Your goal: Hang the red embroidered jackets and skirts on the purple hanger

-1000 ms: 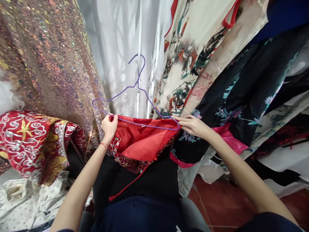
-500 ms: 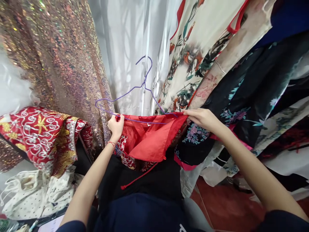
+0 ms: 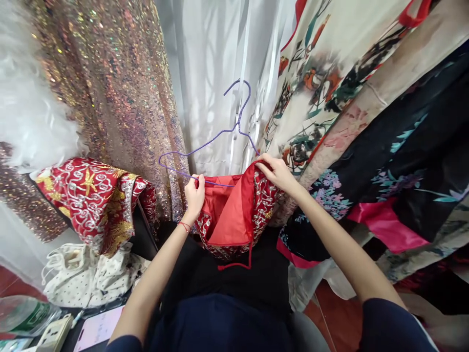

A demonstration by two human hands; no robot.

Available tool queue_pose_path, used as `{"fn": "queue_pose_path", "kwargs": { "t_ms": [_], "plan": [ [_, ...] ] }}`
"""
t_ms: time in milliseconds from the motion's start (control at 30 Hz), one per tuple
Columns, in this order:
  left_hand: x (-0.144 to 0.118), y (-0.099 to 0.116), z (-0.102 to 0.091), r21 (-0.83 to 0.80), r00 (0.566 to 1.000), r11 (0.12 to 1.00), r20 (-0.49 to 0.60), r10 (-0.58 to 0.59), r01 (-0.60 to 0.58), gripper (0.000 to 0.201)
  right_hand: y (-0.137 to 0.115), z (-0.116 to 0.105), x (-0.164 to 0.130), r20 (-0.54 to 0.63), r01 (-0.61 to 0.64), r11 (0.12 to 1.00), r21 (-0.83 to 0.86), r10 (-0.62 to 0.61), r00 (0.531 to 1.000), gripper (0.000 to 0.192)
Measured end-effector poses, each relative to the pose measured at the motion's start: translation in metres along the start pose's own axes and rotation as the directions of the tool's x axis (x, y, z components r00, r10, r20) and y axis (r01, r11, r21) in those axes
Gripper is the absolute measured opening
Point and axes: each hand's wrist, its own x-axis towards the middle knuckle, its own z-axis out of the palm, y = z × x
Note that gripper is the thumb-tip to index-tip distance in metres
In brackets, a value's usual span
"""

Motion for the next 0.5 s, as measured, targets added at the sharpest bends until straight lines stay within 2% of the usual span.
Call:
{"fn": "queue_pose_path", "kwargs": {
  "t_ms": [100,167,200,267,300,367,433,467,500],
  "plan": [
    [0.014,-0.003,-0.014,0.009,0.987,0.998,0.146,0.063,-0.065,0.034,-0.001,0.001,-0.004,-0.04,-0.007,1.0,0.005,0.008,0.999,0.044],
    [0.015,-0.014,-0.026,0.059,0.964,0.994,0.257,0.075,-0.093,0.029,-0.001,0.001,-0.007,-0.036,-0.044,0.999,-0.012,0.044,0.998,0.058],
    [0.013,-0.023,-0.034,0.094,0.951,0.992,0.304,0.051,-0.083,0.033,0.0,0.002,-0.008,-0.021,-0.058,0.998,-0.033,0.057,0.998,0.06],
    [0.002,-0.044,-0.049,0.155,0.926,0.987,0.368,-0.087,0.031,0.046,0.003,0.003,-0.009,0.014,-0.07,0.993,-0.094,0.071,0.997,0.057],
    [-0.004,-0.056,-0.057,0.175,0.901,0.974,0.384,-0.204,0.146,0.046,0.005,0.004,-0.009,0.028,-0.068,0.989,-0.132,0.072,0.997,0.054],
    [-0.016,-0.077,-0.07,0.143,0.783,0.899,0.448,-0.431,0.413,0.043,0.008,0.005,-0.009,0.029,-0.064,0.978,-0.199,0.071,0.997,0.051],
    [-0.023,-0.091,-0.077,0.106,0.698,0.835,0.498,-0.515,0.54,0.043,0.011,0.006,-0.01,0.012,-0.07,0.969,-0.238,0.075,0.997,0.051],
    [-0.023,-0.095,-0.078,0.081,0.683,0.817,0.506,-0.527,0.57,0.042,0.011,0.006,-0.01,0.008,-0.073,0.966,-0.247,0.077,0.997,0.051],
    [-0.02,-0.097,-0.076,0.052,0.686,0.807,0.497,-0.532,0.588,0.042,0.012,0.005,-0.01,0.009,-0.075,0.966,-0.249,0.08,0.997,0.051]
  ]
}}
